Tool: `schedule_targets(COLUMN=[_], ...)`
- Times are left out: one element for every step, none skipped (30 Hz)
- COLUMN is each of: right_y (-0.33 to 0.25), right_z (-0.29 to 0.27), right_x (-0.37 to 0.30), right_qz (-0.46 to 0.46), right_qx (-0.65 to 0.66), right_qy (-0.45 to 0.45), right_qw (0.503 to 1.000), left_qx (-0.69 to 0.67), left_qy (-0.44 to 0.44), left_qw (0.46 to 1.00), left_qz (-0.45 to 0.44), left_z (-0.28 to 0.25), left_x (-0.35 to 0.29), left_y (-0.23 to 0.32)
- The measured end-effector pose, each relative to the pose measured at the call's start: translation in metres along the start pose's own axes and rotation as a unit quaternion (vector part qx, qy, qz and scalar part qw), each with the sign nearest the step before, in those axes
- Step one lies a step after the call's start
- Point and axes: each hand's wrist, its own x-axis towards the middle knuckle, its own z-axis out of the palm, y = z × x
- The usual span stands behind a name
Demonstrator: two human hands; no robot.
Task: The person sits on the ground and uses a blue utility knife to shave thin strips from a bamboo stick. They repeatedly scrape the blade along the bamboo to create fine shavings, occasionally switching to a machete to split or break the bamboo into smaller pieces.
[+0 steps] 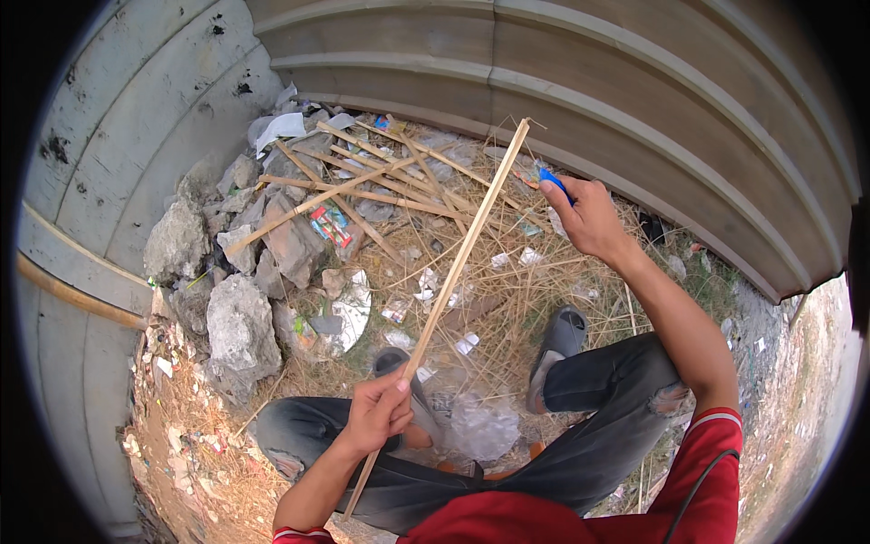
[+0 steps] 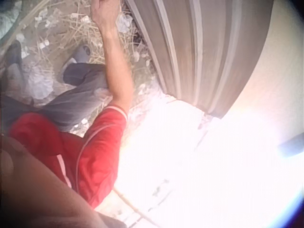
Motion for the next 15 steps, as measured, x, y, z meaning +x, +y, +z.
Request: schedule_targets(right_y=[-0.010, -0.018, -0.025, -0.033, -0.039, -0.043, -0.040, -0.033, -0.024, -0.014, -0.002, 0.013, 0.039, 0.067, 0.096], right_z=[0.001, 0.007, 0.013, 0.018, 0.022, 0.027, 0.028, 0.027, 0.028, 0.029, 0.023, 0.015, 0.008, -0.003, -0.026], right_x=[-0.004, -0.006, -0.010, -0.012, -0.015, -0.018, -0.014, -0.006, 0.001, 0.005, 0.013, 0.023, 0.029, 0.034, 0.038], right_qz=[-0.014, -0.040, -0.046, -0.052, -0.058, -0.066, -0.056, -0.045, -0.033, -0.008, 0.041, 0.090, 0.159, 0.224, 0.231], right_qx=[0.005, 0.003, -0.013, -0.029, -0.044, -0.056, -0.069, -0.086, -0.102, -0.107, -0.120, -0.132, -0.117, -0.102, -0.130], right_qy=[-0.024, -0.040, -0.067, -0.092, -0.118, -0.113, -0.107, -0.101, -0.095, -0.056, -0.045, -0.034, -0.018, -0.003, 0.067], right_qw=[1.000, 0.998, 0.997, 0.994, 0.990, 0.990, 0.990, 0.990, 0.990, 0.993, 0.991, 0.987, 0.980, 0.969, 0.962], left_qx=[0.001, 0.003, 0.005, 0.008, 0.011, 0.011, 0.015, 0.018, 0.014, 0.011, 0.006, 0.026, 0.046, 0.065, 0.073], left_qy=[-0.003, -0.005, -0.007, -0.009, -0.012, -0.008, -0.001, 0.003, 0.005, 0.005, 0.004, -0.006, -0.021, -0.034, -0.029], left_qw=[1.000, 1.000, 1.000, 1.000, 1.000, 1.000, 1.000, 1.000, 1.000, 1.000, 0.999, 0.999, 0.999, 0.997, 0.997], left_qz=[0.002, 0.004, 0.006, 0.010, 0.013, 0.005, -0.001, -0.008, -0.015, -0.024, -0.033, -0.026, -0.017, -0.007, -0.008], left_z=[0.000, 0.000, 0.001, 0.003, 0.004, 0.004, 0.003, 0.002, 0.003, 0.005, 0.006, 0.006, 0.006, 0.007, 0.011], left_x=[0.000, 0.000, 0.001, 0.001, 0.001, 0.001, -0.001, -0.001, 0.000, 0.001, 0.002, 0.001, 0.001, 0.000, -0.004], left_y=[-0.001, -0.002, -0.002, -0.001, -0.001, -0.002, -0.002, -0.002, -0.002, -0.003, -0.004, -0.006, -0.008, -0.012, -0.016])
